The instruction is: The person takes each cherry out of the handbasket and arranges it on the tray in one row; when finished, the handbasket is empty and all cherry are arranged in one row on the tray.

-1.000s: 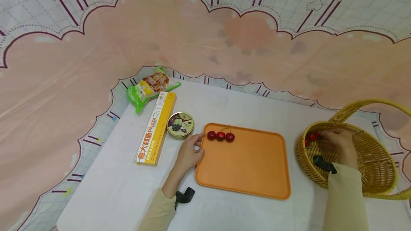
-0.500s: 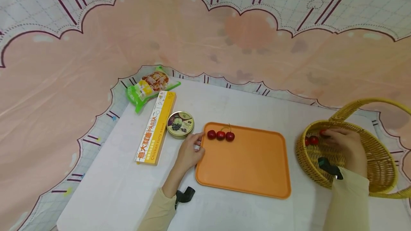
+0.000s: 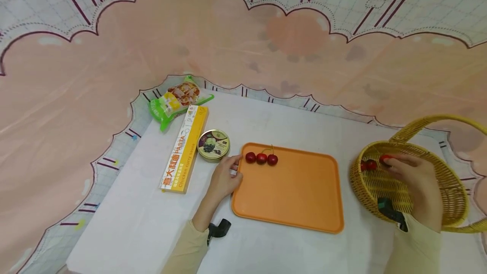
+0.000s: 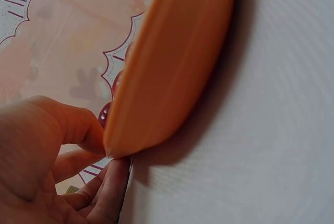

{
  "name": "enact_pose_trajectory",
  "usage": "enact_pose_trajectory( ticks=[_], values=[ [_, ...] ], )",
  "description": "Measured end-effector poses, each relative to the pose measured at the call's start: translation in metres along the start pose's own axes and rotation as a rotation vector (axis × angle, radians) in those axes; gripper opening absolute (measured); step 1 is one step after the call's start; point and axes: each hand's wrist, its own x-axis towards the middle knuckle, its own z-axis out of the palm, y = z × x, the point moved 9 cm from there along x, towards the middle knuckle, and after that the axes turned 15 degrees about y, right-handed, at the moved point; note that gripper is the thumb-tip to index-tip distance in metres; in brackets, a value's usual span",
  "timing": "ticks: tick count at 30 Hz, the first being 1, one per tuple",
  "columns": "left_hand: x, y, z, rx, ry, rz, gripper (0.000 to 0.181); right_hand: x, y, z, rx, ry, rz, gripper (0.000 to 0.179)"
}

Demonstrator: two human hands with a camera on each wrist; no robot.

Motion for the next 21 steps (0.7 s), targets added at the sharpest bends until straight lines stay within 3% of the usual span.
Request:
enact_pose_trajectory(
  ticks=[3, 5, 9, 13, 15, 21],
  values=[
    [0.001, -0.001, -0.003, -0.001, 0.010, -0.003, 0.052, -0.012, -0.010, 0.026, 0.138, -0.081, -0.059, 0.026],
    [0.002, -0.001, -0.004, -0.002, 0.016, -0.002, 0.051, -0.017, -0.011, 0.045, 0.110, -0.108, -0.062, 0.023],
    [0.002, -0.001, -0.003, -0.005, 0.011, 0.000, 0.052, -0.021, -0.006, 0.081, -0.079, -0.111, -0.085, 0.011],
    [0.001, 0.001, -0.002, -0.008, 0.010, 0.014, 0.052, -0.025, 0.007, 0.112, -0.267, -0.095, -0.125, 0.036],
    [0.001, 0.001, -0.001, -0.008, 0.009, 0.019, 0.052, -0.027, 0.015, 0.128, -0.311, -0.095, -0.127, 0.043],
    [0.000, 0.000, 0.001, -0.011, -0.001, 0.003, 0.052, -0.026, 0.042, 0.169, -0.408, -0.080, -0.066, 0.039]
  ],
)
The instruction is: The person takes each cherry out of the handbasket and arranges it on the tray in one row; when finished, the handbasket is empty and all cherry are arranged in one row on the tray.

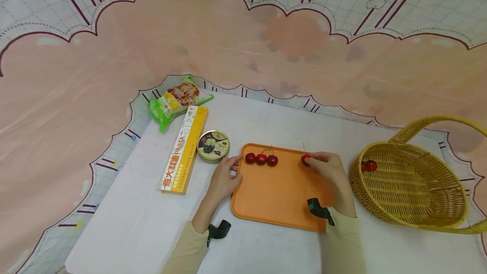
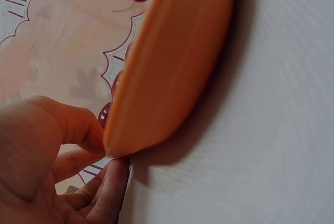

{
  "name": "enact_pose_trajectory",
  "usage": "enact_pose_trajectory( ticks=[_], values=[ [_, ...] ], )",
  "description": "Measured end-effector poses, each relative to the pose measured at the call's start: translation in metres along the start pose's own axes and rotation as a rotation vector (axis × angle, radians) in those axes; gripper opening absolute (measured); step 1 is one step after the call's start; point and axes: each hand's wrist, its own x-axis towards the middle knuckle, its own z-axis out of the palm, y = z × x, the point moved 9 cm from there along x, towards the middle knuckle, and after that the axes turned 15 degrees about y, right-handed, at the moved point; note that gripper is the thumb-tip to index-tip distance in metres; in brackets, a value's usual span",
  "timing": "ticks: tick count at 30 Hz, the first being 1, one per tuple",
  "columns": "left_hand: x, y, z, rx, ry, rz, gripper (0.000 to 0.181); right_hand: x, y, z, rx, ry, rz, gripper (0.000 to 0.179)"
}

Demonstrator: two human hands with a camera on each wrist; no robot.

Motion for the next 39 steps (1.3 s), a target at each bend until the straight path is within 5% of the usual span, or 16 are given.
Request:
enact_pose_trajectory(
  ticks=[10, 23, 39],
  values=[
    [-0.001, 0.000, -0.001, -0.002, -0.002, -0.004, 0.052, -0.003, 0.000, 0.058, 0.058, -0.023, 0.009, 0.029],
    [0.000, 0.004, -0.004, -0.012, 0.025, 0.040, 0.052, -0.003, 0.000, 0.062, 0.132, -0.050, 0.010, 0.030],
    [0.000, 0.004, -0.003, -0.002, 0.025, 0.043, 0.052, 0.001, 0.001, 0.056, 0.005, 0.018, -0.007, 0.031]
  ],
)
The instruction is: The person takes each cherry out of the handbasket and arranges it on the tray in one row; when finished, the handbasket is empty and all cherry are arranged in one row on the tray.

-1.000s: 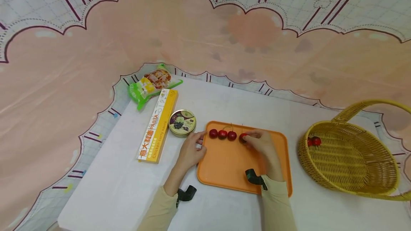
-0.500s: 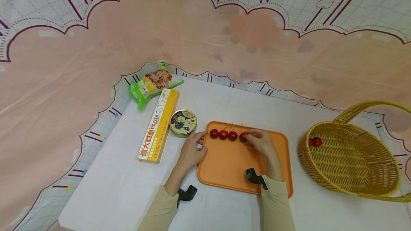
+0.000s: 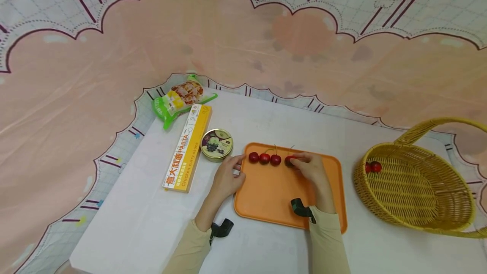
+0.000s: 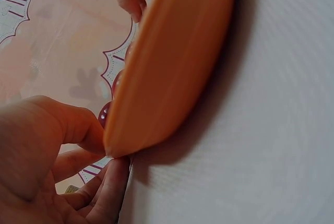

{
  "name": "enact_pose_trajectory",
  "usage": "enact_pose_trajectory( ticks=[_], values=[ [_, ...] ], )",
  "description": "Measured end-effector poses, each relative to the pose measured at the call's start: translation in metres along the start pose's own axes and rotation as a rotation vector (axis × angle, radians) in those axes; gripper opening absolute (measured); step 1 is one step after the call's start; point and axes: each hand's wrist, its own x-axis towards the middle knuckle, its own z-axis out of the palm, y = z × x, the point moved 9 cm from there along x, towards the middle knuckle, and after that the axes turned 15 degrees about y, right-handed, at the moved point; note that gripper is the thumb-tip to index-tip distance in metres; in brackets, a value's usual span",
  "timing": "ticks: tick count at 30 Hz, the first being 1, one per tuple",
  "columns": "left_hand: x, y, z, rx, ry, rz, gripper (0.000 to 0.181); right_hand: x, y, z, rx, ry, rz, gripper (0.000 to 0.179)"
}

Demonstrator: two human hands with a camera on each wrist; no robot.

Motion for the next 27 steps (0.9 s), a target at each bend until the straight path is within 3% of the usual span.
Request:
enact_pose_trajectory(
  ticks=[14, 27],
  values=[
    [0.0008, -0.0035, 0.0033, 0.013, -0.012, -0.023, 0.053, -0.0031, -0.0023, 0.0017, 0.000, 0.017, -0.036, 0.026],
    [0.0004, -0.0038, 0.0033, 0.021, -0.019, -0.034, 0.052, -0.0010, 0.0031, -0.0034, 0.022, 0.009, -0.012, 0.033]
  ],
)
